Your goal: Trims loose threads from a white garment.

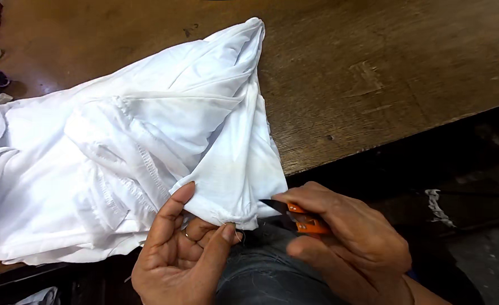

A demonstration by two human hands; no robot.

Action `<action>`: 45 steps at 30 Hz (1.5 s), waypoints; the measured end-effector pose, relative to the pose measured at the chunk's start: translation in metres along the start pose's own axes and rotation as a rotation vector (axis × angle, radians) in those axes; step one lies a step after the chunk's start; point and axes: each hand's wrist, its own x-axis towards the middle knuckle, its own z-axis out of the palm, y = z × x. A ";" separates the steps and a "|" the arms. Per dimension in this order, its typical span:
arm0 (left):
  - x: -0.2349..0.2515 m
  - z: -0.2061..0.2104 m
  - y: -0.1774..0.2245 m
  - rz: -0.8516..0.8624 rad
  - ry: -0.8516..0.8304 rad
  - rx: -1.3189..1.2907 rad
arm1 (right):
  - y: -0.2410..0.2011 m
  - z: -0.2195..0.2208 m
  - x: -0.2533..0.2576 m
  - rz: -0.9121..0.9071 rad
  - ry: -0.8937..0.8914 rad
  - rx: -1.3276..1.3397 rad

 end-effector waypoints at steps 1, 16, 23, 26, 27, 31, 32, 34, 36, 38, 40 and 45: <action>0.000 0.000 -0.001 0.025 -0.014 0.018 | -0.001 0.002 0.003 0.002 0.023 0.033; 0.002 -0.003 -0.004 0.152 -0.078 0.106 | -0.013 0.004 -0.004 -0.244 -0.475 0.013; 0.001 -0.002 0.000 0.074 -0.065 0.048 | -0.005 -0.019 -0.008 -0.060 -0.151 -0.271; 0.001 -0.002 0.000 0.066 -0.065 0.040 | -0.002 -0.019 -0.007 -0.113 -0.097 -0.415; 0.001 -0.002 0.001 0.066 -0.060 0.044 | -0.002 -0.018 -0.008 -0.121 -0.095 -0.429; 0.000 -0.001 0.001 0.068 -0.040 0.071 | -0.003 -0.013 -0.011 -0.134 -0.071 -0.412; 0.001 -0.001 0.001 0.068 -0.039 0.073 | -0.003 -0.012 -0.011 -0.137 -0.066 -0.403; 0.001 0.000 0.001 0.061 -0.036 0.077 | -0.003 -0.011 -0.011 -0.146 -0.065 -0.384; 0.000 0.000 0.001 0.058 -0.029 0.080 | -0.003 -0.010 -0.010 -0.156 -0.063 -0.366; -0.001 0.000 0.001 0.054 -0.027 0.076 | -0.004 -0.009 -0.008 -0.161 -0.067 -0.374; -0.001 -0.001 0.001 0.052 -0.024 0.078 | -0.005 -0.008 -0.007 -0.162 -0.071 -0.384; -0.001 -0.001 0.002 0.050 -0.020 0.080 | -0.006 -0.008 -0.007 -0.167 -0.080 -0.390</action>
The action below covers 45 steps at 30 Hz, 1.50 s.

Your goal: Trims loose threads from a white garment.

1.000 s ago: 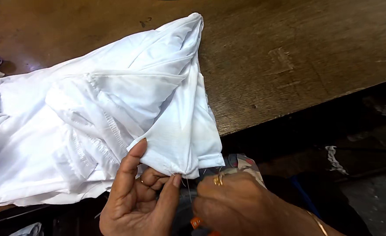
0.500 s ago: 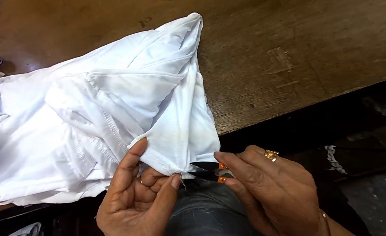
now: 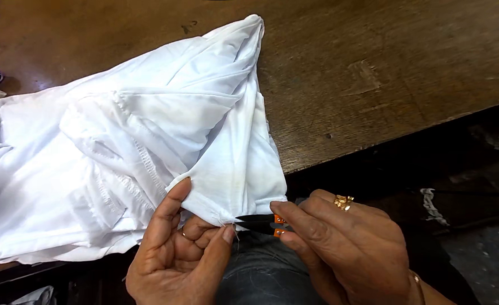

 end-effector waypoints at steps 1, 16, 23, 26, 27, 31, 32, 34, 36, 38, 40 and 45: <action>0.000 0.000 0.000 -0.001 0.002 0.002 | 0.000 0.000 0.000 0.000 -0.001 0.000; -0.001 0.000 -0.003 0.039 -0.014 0.027 | -0.004 0.000 0.001 0.015 -0.023 -0.046; -0.001 0.000 -0.004 0.049 -0.019 0.030 | -0.007 0.001 -0.001 0.039 -0.022 -0.055; -0.001 0.000 -0.003 0.047 -0.014 0.040 | -0.008 0.002 0.000 0.042 -0.022 -0.059; -0.001 0.000 -0.003 0.042 -0.011 0.040 | -0.008 0.003 0.000 0.041 -0.019 -0.055; -0.001 0.000 -0.002 -0.001 0.006 0.014 | -0.004 0.002 -0.002 0.038 -0.012 -0.034; -0.001 0.000 -0.001 -0.012 0.009 0.000 | -0.003 0.001 -0.003 0.034 -0.012 -0.041; -0.001 0.000 0.002 -0.031 0.016 -0.013 | 0.000 -0.001 -0.006 0.023 -0.014 -0.065; -0.001 0.001 0.004 -0.053 0.022 -0.026 | 0.002 -0.003 -0.009 0.012 -0.016 -0.083; -0.001 0.001 0.005 -0.065 0.023 -0.035 | 0.002 -0.004 -0.011 -0.001 -0.014 -0.079; -0.001 0.002 0.005 -0.077 0.024 -0.043 | 0.002 -0.004 -0.011 -0.010 -0.014 -0.071; -0.002 0.002 0.008 -0.106 0.028 -0.055 | -0.002 -0.001 -0.008 -0.005 -0.005 -0.086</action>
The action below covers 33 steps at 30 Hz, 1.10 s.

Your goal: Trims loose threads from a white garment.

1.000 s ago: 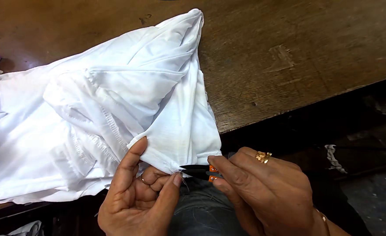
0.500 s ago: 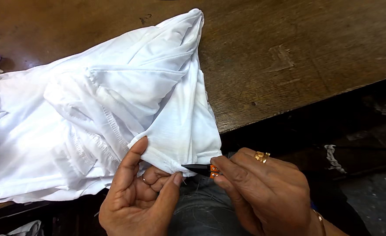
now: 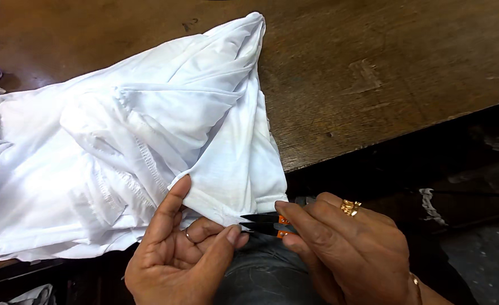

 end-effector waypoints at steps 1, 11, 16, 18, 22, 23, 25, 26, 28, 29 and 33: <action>0.000 0.000 0.000 0.001 -0.005 0.002 | -0.001 0.001 0.000 0.002 0.006 -0.005; -0.001 -0.002 0.000 -0.037 0.021 -0.017 | 0.003 0.000 0.001 0.074 -0.017 0.134; -0.001 -0.002 0.001 -0.034 0.019 -0.022 | 0.007 -0.004 -0.004 0.048 -0.025 0.114; -0.001 -0.001 0.001 -0.031 0.015 -0.023 | 0.007 -0.004 -0.006 0.034 -0.024 0.122; -0.002 -0.002 0.000 -0.019 -0.005 -0.004 | 0.004 -0.003 -0.006 0.032 -0.013 0.114; -0.002 -0.002 0.001 -0.018 -0.005 0.001 | 0.004 -0.003 -0.006 0.032 -0.008 0.108; -0.002 -0.002 0.001 -0.015 -0.006 0.004 | 0.004 -0.002 -0.005 0.022 -0.001 0.088; -0.002 -0.002 0.001 -0.010 -0.008 0.006 | 0.003 -0.002 -0.004 0.015 -0.001 0.075; -0.002 -0.001 0.000 -0.003 -0.009 0.011 | 0.002 -0.001 -0.003 0.008 -0.001 0.048; -0.002 -0.001 0.000 -0.005 -0.006 0.012 | 0.001 -0.001 -0.003 0.004 0.000 0.038; -0.001 -0.004 0.002 -0.056 -0.013 0.000 | 0.000 0.001 -0.002 0.001 0.009 0.022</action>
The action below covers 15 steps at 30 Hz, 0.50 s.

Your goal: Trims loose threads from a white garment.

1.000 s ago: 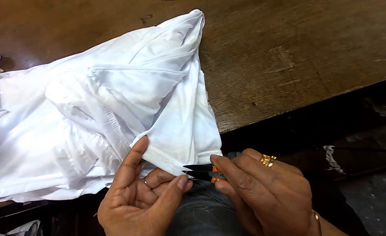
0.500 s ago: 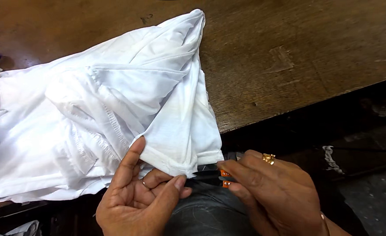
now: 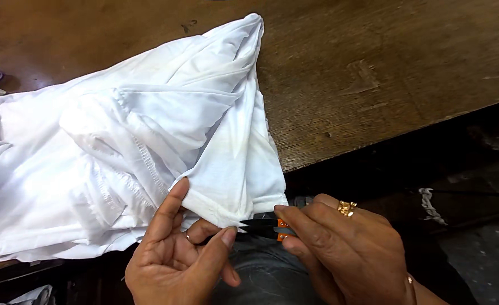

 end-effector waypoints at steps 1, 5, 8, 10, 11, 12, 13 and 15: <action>0.000 0.000 0.001 -0.021 -0.001 -0.012 | 0.000 0.000 0.000 0.001 0.002 -0.003; 0.000 -0.001 0.003 -0.071 0.011 -0.028 | -0.001 0.003 0.002 0.003 0.016 0.008; 0.000 -0.001 0.002 -0.075 0.018 -0.036 | 0.001 0.003 0.002 0.004 0.021 0.034; 0.001 -0.001 0.003 -0.076 0.021 -0.041 | 0.003 0.001 0.001 0.005 0.012 0.032; 0.000 -0.001 0.003 -0.075 0.024 -0.046 | 0.004 -0.001 0.001 0.003 0.007 0.028; 0.000 -0.001 0.003 -0.074 0.023 -0.049 | 0.004 -0.002 0.000 0.000 0.001 0.022; 0.000 -0.001 0.003 -0.070 0.021 -0.050 | 0.004 -0.003 -0.001 -0.002 -0.004 0.016; 0.000 -0.001 0.002 -0.064 0.012 -0.044 | 0.003 -0.002 -0.002 -0.003 -0.008 0.007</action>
